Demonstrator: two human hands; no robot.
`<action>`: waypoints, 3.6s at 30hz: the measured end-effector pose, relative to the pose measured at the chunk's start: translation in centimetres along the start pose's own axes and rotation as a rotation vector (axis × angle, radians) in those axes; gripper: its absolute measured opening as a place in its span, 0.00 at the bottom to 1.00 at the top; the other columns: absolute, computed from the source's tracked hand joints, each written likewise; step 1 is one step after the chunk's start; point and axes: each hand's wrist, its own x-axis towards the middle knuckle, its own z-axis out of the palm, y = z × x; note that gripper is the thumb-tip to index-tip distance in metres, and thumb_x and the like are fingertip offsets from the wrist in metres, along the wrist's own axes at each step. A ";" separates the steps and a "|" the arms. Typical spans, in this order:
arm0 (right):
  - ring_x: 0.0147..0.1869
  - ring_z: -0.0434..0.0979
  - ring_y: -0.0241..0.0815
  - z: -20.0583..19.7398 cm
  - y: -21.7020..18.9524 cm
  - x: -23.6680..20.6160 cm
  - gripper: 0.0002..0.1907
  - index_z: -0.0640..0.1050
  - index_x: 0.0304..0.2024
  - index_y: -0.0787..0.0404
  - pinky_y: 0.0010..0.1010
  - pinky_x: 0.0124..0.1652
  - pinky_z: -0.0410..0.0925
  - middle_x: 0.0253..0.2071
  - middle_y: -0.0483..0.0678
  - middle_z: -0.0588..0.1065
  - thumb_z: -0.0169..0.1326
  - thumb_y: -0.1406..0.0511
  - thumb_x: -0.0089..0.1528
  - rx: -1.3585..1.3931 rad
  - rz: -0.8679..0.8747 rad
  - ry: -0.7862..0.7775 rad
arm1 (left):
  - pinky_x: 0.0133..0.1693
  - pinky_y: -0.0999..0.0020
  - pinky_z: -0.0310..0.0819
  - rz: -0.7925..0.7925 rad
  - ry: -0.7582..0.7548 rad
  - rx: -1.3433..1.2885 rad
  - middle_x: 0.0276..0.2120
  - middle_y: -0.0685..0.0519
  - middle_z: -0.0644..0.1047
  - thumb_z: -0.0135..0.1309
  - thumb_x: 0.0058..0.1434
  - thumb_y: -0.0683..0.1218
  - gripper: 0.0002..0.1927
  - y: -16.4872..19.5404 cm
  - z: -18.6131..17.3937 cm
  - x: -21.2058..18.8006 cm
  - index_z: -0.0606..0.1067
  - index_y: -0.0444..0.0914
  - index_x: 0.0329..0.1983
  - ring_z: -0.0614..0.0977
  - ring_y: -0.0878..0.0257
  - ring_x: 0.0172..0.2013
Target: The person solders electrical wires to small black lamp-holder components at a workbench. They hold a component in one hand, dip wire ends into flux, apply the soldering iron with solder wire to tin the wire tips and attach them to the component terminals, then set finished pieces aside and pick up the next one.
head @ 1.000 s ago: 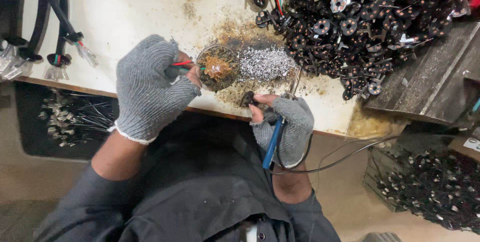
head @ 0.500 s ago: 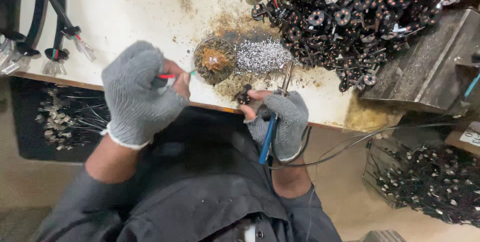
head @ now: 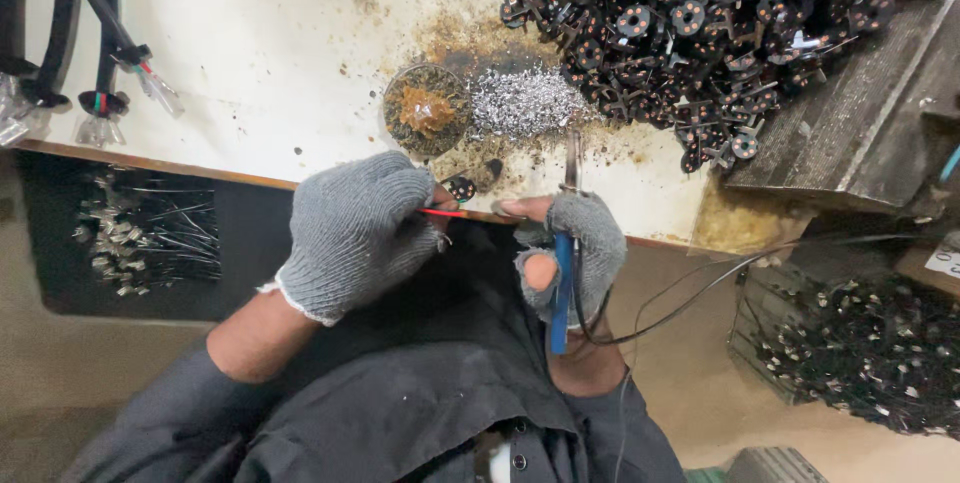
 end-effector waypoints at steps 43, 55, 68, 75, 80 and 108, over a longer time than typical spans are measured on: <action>0.32 0.76 0.41 -1.3 4.8 0.0 0.13 0.82 0.43 0.55 0.37 0.33 0.63 0.29 0.38 0.76 0.67 0.61 0.57 -0.303 -0.660 -0.232 | 0.29 0.55 0.71 -0.051 0.030 0.113 0.25 0.52 0.74 0.66 0.45 0.48 0.10 0.6 0.9 0.6 0.77 0.46 0.30 0.80 0.52 0.28; 0.30 0.75 0.43 -0.8 4.7 0.4 0.11 0.82 0.41 0.56 0.38 0.32 0.62 0.29 0.41 0.75 0.65 0.62 0.56 -0.286 -0.676 -0.158 | 0.29 0.56 0.71 -0.053 0.018 0.114 0.25 0.53 0.74 0.67 0.44 0.50 0.12 0.5 0.9 0.6 0.78 0.47 0.31 0.80 0.52 0.28; 0.30 0.73 0.45 -0.8 4.8 -0.1 0.07 0.82 0.40 0.57 0.40 0.33 0.65 0.28 0.43 0.74 0.59 0.63 0.61 -0.224 -0.619 -0.169 | 0.28 0.55 0.71 -0.049 0.013 0.129 0.25 0.52 0.74 0.67 0.43 0.50 0.13 0.2 1.0 0.5 0.77 0.46 0.30 0.80 0.51 0.28; 0.33 0.77 0.43 -1.6 5.6 -0.2 0.17 0.82 0.46 0.55 0.39 0.33 0.64 0.31 0.40 0.76 0.66 0.58 0.57 -0.292 -0.704 -0.288 | 0.28 0.55 0.70 -0.054 0.026 0.137 0.24 0.52 0.73 0.66 0.44 0.48 0.11 0.5 1.0 0.7 0.78 0.47 0.30 0.79 0.52 0.27; 0.31 0.77 0.42 -1.2 5.7 0.0 0.13 0.83 0.43 0.55 0.37 0.31 0.64 0.27 0.38 0.75 0.66 0.62 0.56 -0.263 -0.687 -0.242 | 0.28 0.55 0.70 -0.049 0.043 0.143 0.24 0.52 0.73 0.66 0.45 0.48 0.10 0.5 1.0 0.8 0.78 0.47 0.29 0.79 0.52 0.27; 0.42 0.83 0.41 2.0 2.2 -0.1 0.17 0.70 0.56 0.63 0.32 0.47 0.76 0.42 0.48 0.80 0.55 0.60 0.72 0.407 0.062 -0.019 | 0.28 0.56 0.70 -0.018 0.070 0.127 0.24 0.53 0.73 0.65 0.47 0.47 0.09 0.1 1.2 0.7 0.77 0.48 0.30 0.79 0.53 0.27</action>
